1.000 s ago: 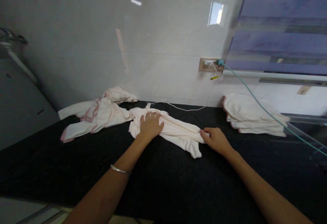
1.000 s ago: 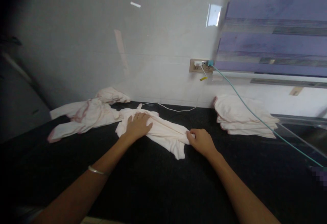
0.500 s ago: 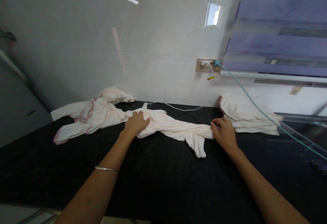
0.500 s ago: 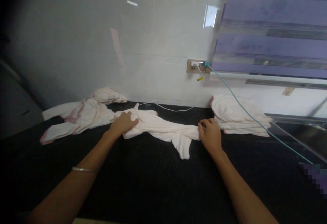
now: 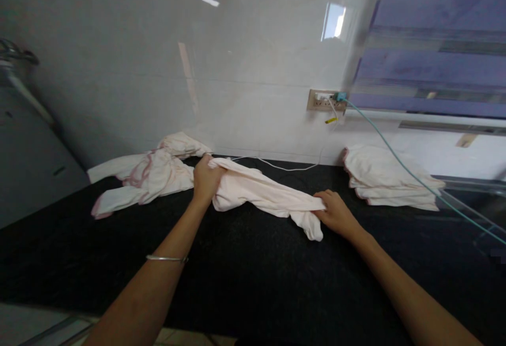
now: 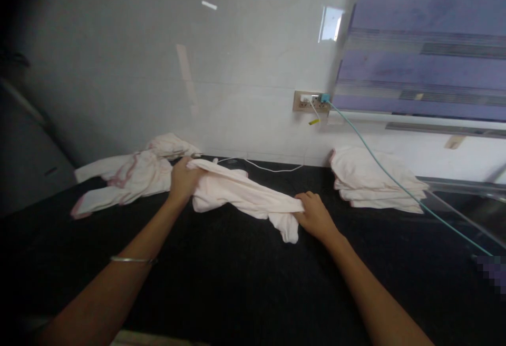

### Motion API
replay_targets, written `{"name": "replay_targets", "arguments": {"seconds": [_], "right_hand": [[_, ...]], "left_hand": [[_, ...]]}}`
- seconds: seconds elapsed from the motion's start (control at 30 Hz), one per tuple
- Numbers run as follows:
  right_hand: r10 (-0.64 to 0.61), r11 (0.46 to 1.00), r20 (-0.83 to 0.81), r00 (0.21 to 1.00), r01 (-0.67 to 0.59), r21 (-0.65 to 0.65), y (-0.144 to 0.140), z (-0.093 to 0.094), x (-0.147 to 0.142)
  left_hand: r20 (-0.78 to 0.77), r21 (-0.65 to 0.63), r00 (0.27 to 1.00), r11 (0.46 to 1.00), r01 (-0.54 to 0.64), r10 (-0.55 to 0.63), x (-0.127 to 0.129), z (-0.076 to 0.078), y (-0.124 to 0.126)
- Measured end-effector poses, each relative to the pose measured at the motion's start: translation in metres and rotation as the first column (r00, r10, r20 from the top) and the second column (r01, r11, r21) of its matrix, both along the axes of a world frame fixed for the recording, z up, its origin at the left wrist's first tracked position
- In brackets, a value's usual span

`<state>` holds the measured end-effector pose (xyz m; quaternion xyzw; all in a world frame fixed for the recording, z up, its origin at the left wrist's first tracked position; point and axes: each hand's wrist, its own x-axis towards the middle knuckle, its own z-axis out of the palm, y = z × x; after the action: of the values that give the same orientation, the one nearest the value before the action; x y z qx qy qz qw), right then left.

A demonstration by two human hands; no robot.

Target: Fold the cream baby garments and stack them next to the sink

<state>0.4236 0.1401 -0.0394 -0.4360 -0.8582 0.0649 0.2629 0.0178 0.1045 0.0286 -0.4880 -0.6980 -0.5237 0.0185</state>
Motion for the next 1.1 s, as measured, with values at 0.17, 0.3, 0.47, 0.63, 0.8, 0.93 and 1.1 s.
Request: {"name": "replay_targets", "arguments": {"seconds": [0.17,0.3,0.47,0.63,0.8,0.93,1.1], "right_hand": [[-0.240,0.960,-0.176,0.955,0.260,0.102,0.005,0.005,0.011],[-0.421,0.849,-0.444,0.791,0.516,0.114,0.005,0.015,0.029],[-0.527,0.748,-0.567,0.633,0.662,0.044,0.011,0.017,0.046],[-0.481,0.810,-0.513,0.711,0.584,0.050,0.019,0.004,0.047],[-0.392,0.847,-0.465,0.793,0.509,0.154,0.016,0.005,0.039],[-0.440,0.850,-0.448,0.778,0.522,0.073,0.012,0.008,0.036],[-0.497,0.827,-0.435,0.750,0.561,0.022,0.014,0.006,0.036]], "left_hand": [[-0.268,-0.021,0.963,1.000,-0.018,0.012,0.021,0.013,-0.015],[-0.455,-0.174,0.890,0.983,-0.053,-0.033,0.030,0.016,-0.013],[-0.510,-0.084,0.817,0.961,0.265,-0.270,0.043,0.010,-0.008],[-0.489,-0.108,0.750,0.884,0.454,-0.445,0.052,0.008,-0.014],[-0.518,-0.370,0.613,0.803,0.468,-0.596,0.060,0.009,-0.022],[-0.539,-0.427,0.467,0.706,0.566,-0.701,0.084,0.010,-0.028],[-0.563,-0.219,0.498,0.700,0.680,-0.660,0.104,0.008,-0.033]]}}
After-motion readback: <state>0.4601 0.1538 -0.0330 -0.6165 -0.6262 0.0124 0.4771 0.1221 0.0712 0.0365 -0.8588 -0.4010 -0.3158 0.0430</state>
